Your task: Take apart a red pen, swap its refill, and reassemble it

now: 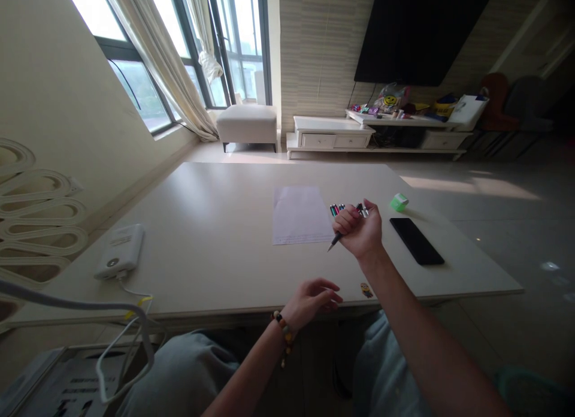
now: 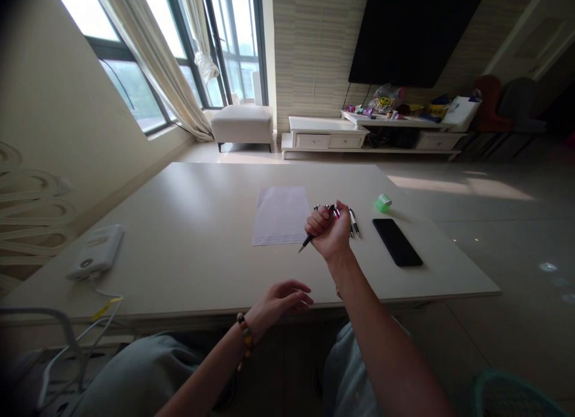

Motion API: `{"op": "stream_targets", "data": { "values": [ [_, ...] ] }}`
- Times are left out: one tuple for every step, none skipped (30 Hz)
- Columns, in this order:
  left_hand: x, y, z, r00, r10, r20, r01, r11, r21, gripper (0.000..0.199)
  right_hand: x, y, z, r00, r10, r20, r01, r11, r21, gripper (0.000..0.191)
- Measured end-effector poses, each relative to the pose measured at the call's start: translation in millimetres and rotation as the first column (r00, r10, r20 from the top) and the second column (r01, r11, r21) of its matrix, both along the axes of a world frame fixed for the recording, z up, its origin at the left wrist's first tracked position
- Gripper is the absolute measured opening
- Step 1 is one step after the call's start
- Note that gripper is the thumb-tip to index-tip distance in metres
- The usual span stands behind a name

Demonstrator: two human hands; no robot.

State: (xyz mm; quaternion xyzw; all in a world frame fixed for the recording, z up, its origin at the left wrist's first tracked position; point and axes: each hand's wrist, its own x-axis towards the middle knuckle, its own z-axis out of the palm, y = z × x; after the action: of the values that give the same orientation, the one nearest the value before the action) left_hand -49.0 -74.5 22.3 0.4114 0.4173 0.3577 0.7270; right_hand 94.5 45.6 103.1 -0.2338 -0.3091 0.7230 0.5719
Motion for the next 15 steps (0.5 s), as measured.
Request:
{"op": "stream_targets", "data": {
  "values": [
    [-0.1,0.1,0.5,1.000,-0.001,-0.004,0.001,1.000,-0.002,0.039,0.0,-0.2,0.4,0.999,-0.005,0.039,0.005,1.000,0.011,0.037],
    [-0.2,0.3,0.7,1.000,-0.001,-0.007,0.001,1.000,-0.003,0.039,0.1,-0.4,0.7,0.998,-0.013,0.067,0.012,1.000,0.020,0.037],
    [-0.2,0.4,0.8,1.000,-0.002,-0.010,0.002,1.000,-0.004,0.039,0.3,-0.7,0.8,0.996,-0.022,0.083,0.020,0.999,0.029,0.037],
    [-0.3,0.5,0.7,1.000,-0.002,-0.010,0.002,1.000,-0.006,0.039,0.5,-0.8,0.9,0.996,-0.028,0.089,0.025,0.999,0.036,0.037],
    [-0.3,0.7,0.4,1.000,-0.002,-0.010,0.002,1.000,-0.008,0.039,0.8,-0.9,0.7,0.996,-0.032,0.088,0.029,0.999,0.041,0.037],
    [-0.3,0.8,0.1,1.000,-0.001,-0.010,0.001,1.000,-0.009,0.038,1.1,-0.9,0.5,0.996,-0.034,0.082,0.030,0.999,0.044,0.037],
    [-0.3,1.0,-0.1,1.000,-0.001,-0.010,0.001,1.000,-0.009,0.039,1.3,-0.9,0.2,0.997,-0.030,0.074,0.027,0.999,0.044,0.038],
    [-0.3,1.2,-0.2,1.000,-0.001,-0.011,0.001,1.000,-0.007,0.039,1.5,-1.0,0.0,0.998,-0.025,0.064,0.022,0.999,0.043,0.037],
    [-0.3,1.3,-0.1,1.000,-0.002,-0.013,0.002,1.000,-0.004,0.039,1.7,-1.1,-0.1,0.998,-0.021,0.053,0.019,0.999,0.043,0.037],
    [-0.3,1.4,0.2,1.000,-0.003,-0.016,0.003,1.000,-0.001,0.038,1.7,-1.3,-0.1,0.999,-0.020,0.046,0.018,0.999,0.045,0.037],
    [-0.3,1.5,0.7,1.000,-0.004,-0.017,0.004,1.000,0.002,0.038,1.7,-1.6,0.2,0.999,-0.020,0.046,0.018,0.999,0.047,0.038],
    [-0.2,1.5,1.2,1.000,-0.003,-0.018,0.003,1.000,0.005,0.037,1.6,-2.0,0.5,0.998,-0.023,0.054,0.021,0.999,0.050,0.038],
    [-0.1,1.5,1.8,1.000,-0.001,-0.019,0.001,1.000,0.009,0.037,1.4,-2.3,1.1,0.997,-0.028,0.067,0.025,0.998,0.053,0.040],
    [0.1,1.3,2.3,1.000,0.000,-0.022,0.000,1.000,0.014,0.036,1.1,-2.3,1.6,0.996,-0.035,0.082,0.031,0.998,0.055,0.041],
    [0.6,1.1,2.7,1.000,0.002,-0.026,-0.002,1.000,0.020,0.035,0.8,-1.8,2.1,0.994,-0.040,0.097,0.035,0.998,0.053,0.043]
  ]
}}
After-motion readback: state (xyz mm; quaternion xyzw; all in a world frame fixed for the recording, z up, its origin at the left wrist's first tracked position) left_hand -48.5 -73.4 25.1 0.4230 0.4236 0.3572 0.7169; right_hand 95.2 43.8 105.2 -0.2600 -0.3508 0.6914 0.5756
